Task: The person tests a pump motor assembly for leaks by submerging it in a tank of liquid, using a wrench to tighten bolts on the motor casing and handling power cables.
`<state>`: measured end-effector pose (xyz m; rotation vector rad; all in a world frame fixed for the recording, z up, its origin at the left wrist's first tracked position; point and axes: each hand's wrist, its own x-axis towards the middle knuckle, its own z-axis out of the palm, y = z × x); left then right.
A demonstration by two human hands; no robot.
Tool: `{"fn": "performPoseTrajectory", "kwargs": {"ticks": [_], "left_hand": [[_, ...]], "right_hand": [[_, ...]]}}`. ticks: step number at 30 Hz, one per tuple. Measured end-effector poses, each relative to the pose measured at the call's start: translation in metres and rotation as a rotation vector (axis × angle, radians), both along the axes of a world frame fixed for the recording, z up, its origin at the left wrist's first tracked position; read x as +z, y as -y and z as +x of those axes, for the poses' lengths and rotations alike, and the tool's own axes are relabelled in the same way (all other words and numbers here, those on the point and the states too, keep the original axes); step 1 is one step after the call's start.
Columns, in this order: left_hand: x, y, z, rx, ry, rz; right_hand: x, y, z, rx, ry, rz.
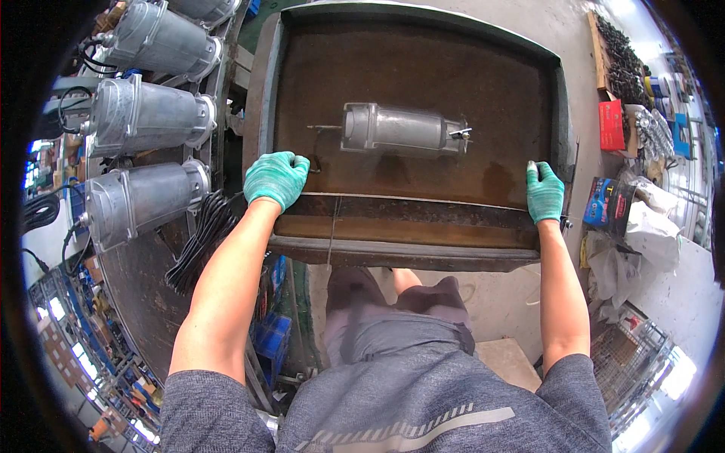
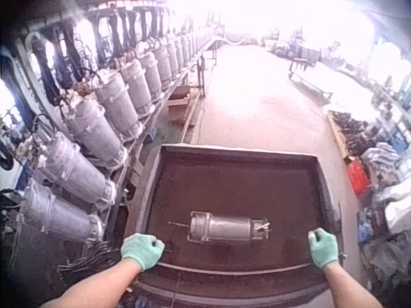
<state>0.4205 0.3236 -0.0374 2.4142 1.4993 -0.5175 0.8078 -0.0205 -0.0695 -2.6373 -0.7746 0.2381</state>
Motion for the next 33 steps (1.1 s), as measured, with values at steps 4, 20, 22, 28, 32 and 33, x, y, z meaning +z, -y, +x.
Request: {"fn": "performPoseTrajectory", "kwargs": {"ticks": [4, 20, 22, 28, 32, 33], "left_hand": [[0.0009, -0.0006, -0.0009, -0.002, -0.009, -0.001], [0.0059, 0.0016, 0.0028, 0.008, -0.003, -0.004], [0.0066, 0.0029, 0.0029, 0.016, 0.017, 0.002], [0.004, 0.0018, 0.0021, 0.018, 0.011, -0.006], [0.0041, 0.0015, 0.0014, 0.012, 0.018, -0.001], [0.0039, 0.0014, 0.0006, 0.014, 0.021, 0.002]], "right_hand": [[0.0014, -0.0013, 0.0001, -0.01, -0.026, -0.014], [-0.002, 0.0014, 0.0026, -0.006, -0.005, 0.003], [-0.0027, 0.0027, 0.0032, 0.006, -0.003, 0.01], [0.0002, 0.0009, 0.0015, -0.021, -0.032, 0.0], [0.0026, -0.0011, -0.0005, -0.005, -0.008, 0.005], [0.0034, -0.0021, -0.0017, -0.006, -0.002, 0.008]]}}
